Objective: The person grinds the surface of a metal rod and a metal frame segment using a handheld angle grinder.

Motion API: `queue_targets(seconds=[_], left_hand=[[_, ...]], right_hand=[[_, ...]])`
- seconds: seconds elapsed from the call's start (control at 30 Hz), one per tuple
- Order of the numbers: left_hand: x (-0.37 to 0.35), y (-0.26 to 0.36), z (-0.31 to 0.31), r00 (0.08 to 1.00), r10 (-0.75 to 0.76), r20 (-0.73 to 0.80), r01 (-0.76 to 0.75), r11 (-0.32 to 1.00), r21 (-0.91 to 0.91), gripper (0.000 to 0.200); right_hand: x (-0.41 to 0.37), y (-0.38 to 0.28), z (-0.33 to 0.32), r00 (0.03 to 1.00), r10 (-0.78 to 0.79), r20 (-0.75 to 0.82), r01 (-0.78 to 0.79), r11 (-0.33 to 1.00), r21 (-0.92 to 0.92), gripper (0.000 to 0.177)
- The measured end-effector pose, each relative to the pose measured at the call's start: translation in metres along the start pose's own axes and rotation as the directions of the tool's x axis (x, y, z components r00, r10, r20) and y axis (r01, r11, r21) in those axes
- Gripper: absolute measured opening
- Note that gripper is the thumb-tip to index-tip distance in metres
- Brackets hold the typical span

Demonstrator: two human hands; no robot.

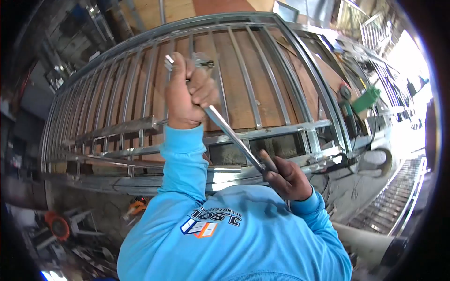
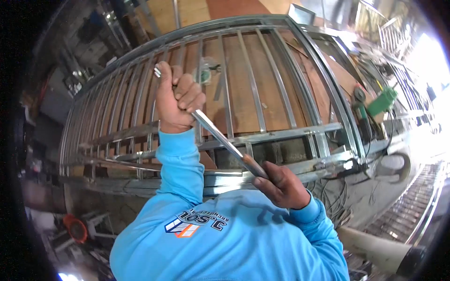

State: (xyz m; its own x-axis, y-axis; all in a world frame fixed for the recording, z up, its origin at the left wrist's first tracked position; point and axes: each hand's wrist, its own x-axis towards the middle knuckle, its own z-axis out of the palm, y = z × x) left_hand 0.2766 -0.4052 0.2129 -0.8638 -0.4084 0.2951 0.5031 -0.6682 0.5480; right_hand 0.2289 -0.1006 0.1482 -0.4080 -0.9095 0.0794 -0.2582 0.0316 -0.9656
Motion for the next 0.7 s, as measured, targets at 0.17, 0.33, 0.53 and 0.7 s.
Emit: queue_targets(seconds=[0.17, 0.33, 0.53, 0.7], left_hand=[[0.002, 0.0, 0.007, 0.796, 0.034, 0.605, 0.17, 0.946, -0.277, 0.046], [0.005, 0.007, 0.019, 0.999, 0.006, -0.042, -0.001, 0.991, 0.131, 0.048], [0.028, -0.005, -0.006, 0.947, -0.043, -0.318, 0.092, 0.986, 0.142, 0.042], [0.038, -0.006, -0.009, 0.936, -0.088, -0.341, 0.076, 0.996, -0.049, 0.033]], right_hand=[[0.004, 0.044, -0.002, 0.983, -0.081, 0.165, -0.07, 0.661, 0.747, 0.042], [0.01, 0.03, -0.001, 0.996, -0.006, 0.093, -0.06, 0.729, 0.682, 0.044], [0.023, 0.029, 0.012, 0.96, 0.268, -0.081, -0.16, 0.763, 0.626, 0.045], [0.048, 0.06, 0.002, 0.99, 0.141, -0.027, -0.139, 0.989, 0.051, 0.03]])
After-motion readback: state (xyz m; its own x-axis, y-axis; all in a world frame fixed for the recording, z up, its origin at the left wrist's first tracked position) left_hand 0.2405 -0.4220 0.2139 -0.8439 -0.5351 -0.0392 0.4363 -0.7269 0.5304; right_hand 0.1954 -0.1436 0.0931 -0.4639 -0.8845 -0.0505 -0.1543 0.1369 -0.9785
